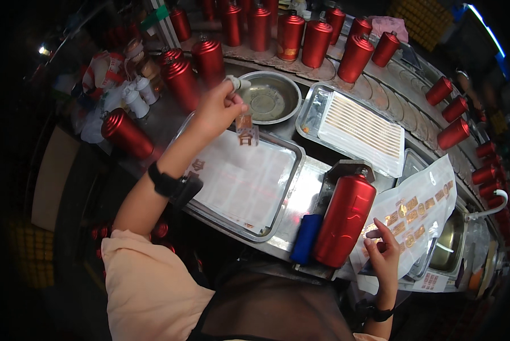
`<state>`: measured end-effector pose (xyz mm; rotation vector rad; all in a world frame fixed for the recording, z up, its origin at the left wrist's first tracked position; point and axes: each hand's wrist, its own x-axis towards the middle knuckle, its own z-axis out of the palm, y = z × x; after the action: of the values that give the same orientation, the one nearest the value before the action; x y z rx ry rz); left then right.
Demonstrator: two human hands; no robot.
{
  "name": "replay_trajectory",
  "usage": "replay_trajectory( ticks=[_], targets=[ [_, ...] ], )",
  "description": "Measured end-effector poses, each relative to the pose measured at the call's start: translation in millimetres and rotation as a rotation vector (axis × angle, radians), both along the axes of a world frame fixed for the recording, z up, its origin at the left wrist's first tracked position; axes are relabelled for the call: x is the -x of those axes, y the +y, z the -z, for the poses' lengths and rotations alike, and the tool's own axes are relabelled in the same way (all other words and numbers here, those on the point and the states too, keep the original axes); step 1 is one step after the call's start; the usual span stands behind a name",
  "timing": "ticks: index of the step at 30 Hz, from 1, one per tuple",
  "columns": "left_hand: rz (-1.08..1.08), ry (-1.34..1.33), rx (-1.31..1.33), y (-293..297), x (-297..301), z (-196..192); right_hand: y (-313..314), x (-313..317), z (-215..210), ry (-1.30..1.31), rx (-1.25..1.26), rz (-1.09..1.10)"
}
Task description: Applying decorative labels and stickers to red metallic bottles on an assembly line.
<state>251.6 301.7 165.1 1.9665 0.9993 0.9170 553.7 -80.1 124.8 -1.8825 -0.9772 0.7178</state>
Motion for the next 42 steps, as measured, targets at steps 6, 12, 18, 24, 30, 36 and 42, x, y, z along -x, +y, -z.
replay_trajectory(
  ticks=[6, 12, 18, 24, 30, 36, 42],
  targets=[
    [-0.17, 0.148, -0.076, 98, -43, 62, -10, 4, -8, -0.021, -0.027, 0.009],
    [-0.16, 0.583, -0.124, 118, -52, 93, -23, 2, -9, -0.106, 0.016, 0.03],
    [-0.095, 0.249, -0.299, 78, -51, 59, -12, 9, -25, 0.042, -0.013, -0.054],
    [0.12, 0.113, -0.053, -36, -53, -11, 1, 26, -34, -0.27, -0.022, -0.417],
    [0.406, -0.02, 0.027, -127, -60, -50, 2, 31, -23, -0.473, -0.018, -0.426],
    [0.657, -0.093, 0.273, -154, -100, -64, 4, 32, -29, -0.507, -0.036, -0.427],
    [0.665, -0.127, 0.304, -152, -145, -21, 8, 23, -35, 0.006, 0.0, -0.152]
  ],
)
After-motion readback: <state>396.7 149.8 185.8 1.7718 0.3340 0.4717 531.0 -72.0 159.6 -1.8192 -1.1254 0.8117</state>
